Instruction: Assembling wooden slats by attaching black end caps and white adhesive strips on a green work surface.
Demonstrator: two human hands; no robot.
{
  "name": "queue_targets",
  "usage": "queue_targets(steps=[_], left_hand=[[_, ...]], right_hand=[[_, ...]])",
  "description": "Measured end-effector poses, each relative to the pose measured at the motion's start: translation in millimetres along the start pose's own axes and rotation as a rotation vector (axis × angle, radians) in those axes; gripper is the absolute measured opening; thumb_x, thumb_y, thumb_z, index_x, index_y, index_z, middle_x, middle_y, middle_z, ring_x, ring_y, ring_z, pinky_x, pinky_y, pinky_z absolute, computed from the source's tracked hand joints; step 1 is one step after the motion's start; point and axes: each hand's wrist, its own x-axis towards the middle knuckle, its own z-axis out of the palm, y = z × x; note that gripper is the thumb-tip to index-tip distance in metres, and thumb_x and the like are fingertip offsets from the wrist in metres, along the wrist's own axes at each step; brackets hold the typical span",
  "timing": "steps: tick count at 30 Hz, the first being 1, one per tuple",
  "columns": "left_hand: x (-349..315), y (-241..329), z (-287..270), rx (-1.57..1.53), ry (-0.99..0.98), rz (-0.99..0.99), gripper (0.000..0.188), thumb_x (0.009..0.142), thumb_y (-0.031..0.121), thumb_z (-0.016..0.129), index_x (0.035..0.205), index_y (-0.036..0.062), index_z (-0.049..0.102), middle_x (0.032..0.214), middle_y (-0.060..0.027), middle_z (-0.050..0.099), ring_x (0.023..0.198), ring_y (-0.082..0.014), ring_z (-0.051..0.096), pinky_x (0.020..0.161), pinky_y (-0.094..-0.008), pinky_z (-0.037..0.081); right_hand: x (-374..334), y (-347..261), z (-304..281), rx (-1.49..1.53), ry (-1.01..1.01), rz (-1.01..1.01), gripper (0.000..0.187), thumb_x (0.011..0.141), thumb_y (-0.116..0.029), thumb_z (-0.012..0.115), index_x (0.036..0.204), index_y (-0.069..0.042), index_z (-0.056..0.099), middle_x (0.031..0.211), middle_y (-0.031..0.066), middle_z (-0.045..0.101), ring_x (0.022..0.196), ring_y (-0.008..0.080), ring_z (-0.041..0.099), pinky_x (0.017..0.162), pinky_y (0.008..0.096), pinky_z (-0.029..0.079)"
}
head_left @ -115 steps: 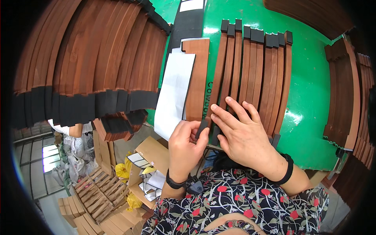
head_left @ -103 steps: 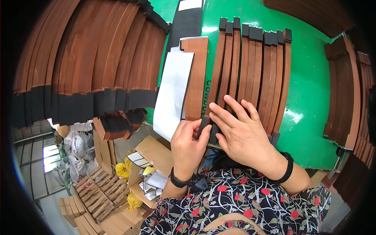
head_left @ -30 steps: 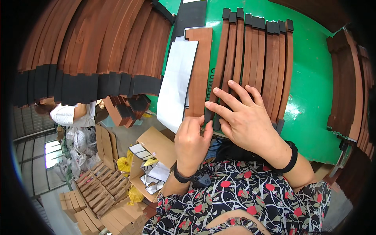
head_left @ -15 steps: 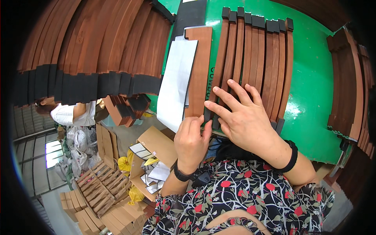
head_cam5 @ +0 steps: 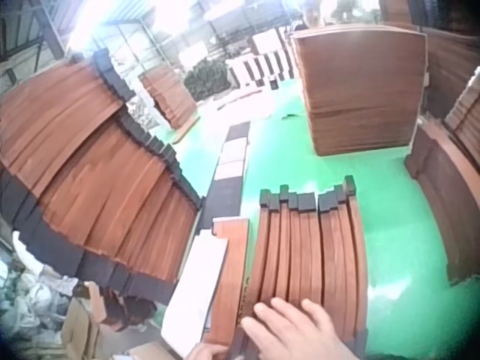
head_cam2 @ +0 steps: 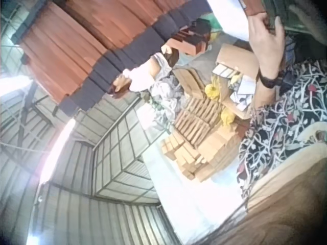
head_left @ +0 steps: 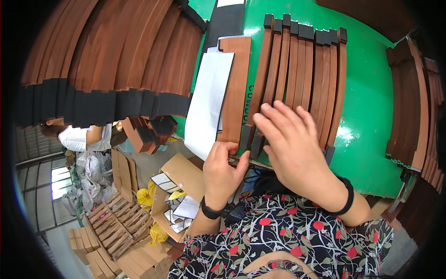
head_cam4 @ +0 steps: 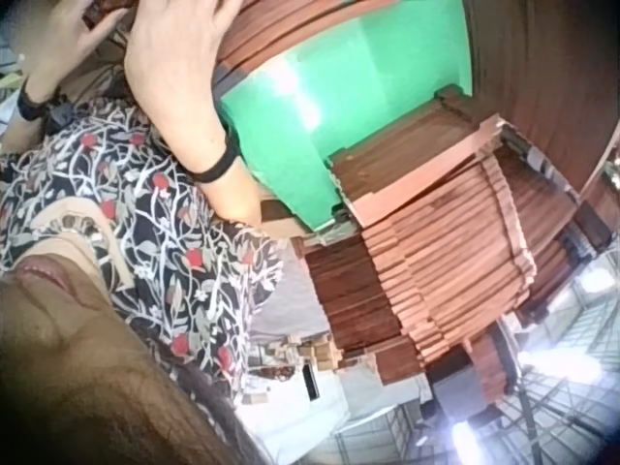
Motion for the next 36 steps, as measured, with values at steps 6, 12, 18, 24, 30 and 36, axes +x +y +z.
queue_targets(steps=[6, 12, 18, 24, 30, 36], left_hand=[[10, 10, -6, 0.013, 0.099, 0.173, 0.048, 0.077, 0.007, 0.08, 0.12, 0.0014, 0.061, 0.128, -0.0207, 0.057, 0.116, -0.0359, 0.06, 0.098, -0.0432, 0.05], [17, 12, -3, 0.041, -0.003, 0.29, 0.056, 0.074, 0.018, 0.087, 0.122, 0.0024, 0.062, 0.148, -0.0239, 0.046, 0.141, -0.0459, 0.042, 0.11, -0.0503, 0.042], [16, 12, 1, 0.05, 0.006, 0.293, 0.047, 0.071, 0.019, 0.091, 0.106, 0.0039, 0.063, 0.146, -0.0229, 0.048, 0.139, -0.0459, 0.045, 0.108, -0.0515, 0.044], [8, 9, -8, 0.123, -0.032, 0.286, 0.036, 0.071, 0.016, 0.09, 0.087, 0.0043, 0.06, 0.141, -0.0221, 0.053, 0.137, -0.047, 0.047, 0.108, -0.051, 0.045], [11, 12, 0, 0.048, -0.02, 0.298, 0.03, 0.073, 0.007, 0.086, 0.084, 0.0023, 0.059, 0.137, -0.0234, 0.056, 0.135, -0.0461, 0.05, 0.107, -0.0507, 0.045], [7, 6, 8, -0.054, 0.003, 0.244, 0.025, 0.077, 0.001, 0.079, 0.084, 0.0003, 0.055, 0.136, -0.0256, 0.055, 0.133, -0.0463, 0.051, 0.106, -0.0497, 0.046]], right_hand=[[-17, 8, -45, -0.082, -0.09, 0.099, 0.065, 0.079, -0.002, 0.073, 0.14, -0.005, 0.051, 0.148, 0.0165, 0.049, 0.141, 0.0376, 0.043, 0.118, 0.0563, 0.027], [-29, 20, -58, -0.216, -0.109, 0.162, 0.055, 0.08, -0.006, 0.076, 0.131, -0.002, 0.058, 0.142, 0.0193, 0.051, 0.14, 0.0398, 0.042, 0.116, 0.0582, 0.029], [-30, 22, -51, -0.101, -0.162, 0.15, 0.054, 0.079, -0.005, 0.076, 0.13, -0.004, 0.058, 0.146, 0.0166, 0.05, 0.143, 0.0392, 0.04, 0.118, 0.0585, 0.026], [-23, 22, -62, -0.139, -0.193, 0.076, 0.051, 0.08, -0.009, 0.076, 0.128, -0.001, 0.06, 0.141, 0.0172, 0.053, 0.139, 0.0393, 0.043, 0.116, 0.059, 0.029], [-25, 24, -69, -0.219, -0.17, 0.113, 0.05, 0.08, -0.009, 0.077, 0.127, -0.001, 0.061, 0.14, 0.0164, 0.054, 0.139, 0.0389, 0.044, 0.116, 0.0586, 0.029], [-34, 28, -58, -0.25, -0.191, 0.136, 0.048, 0.082, -0.01, 0.075, 0.127, -0.001, 0.061, 0.142, 0.0169, 0.053, 0.139, 0.0383, 0.044, 0.117, 0.0581, 0.028]])
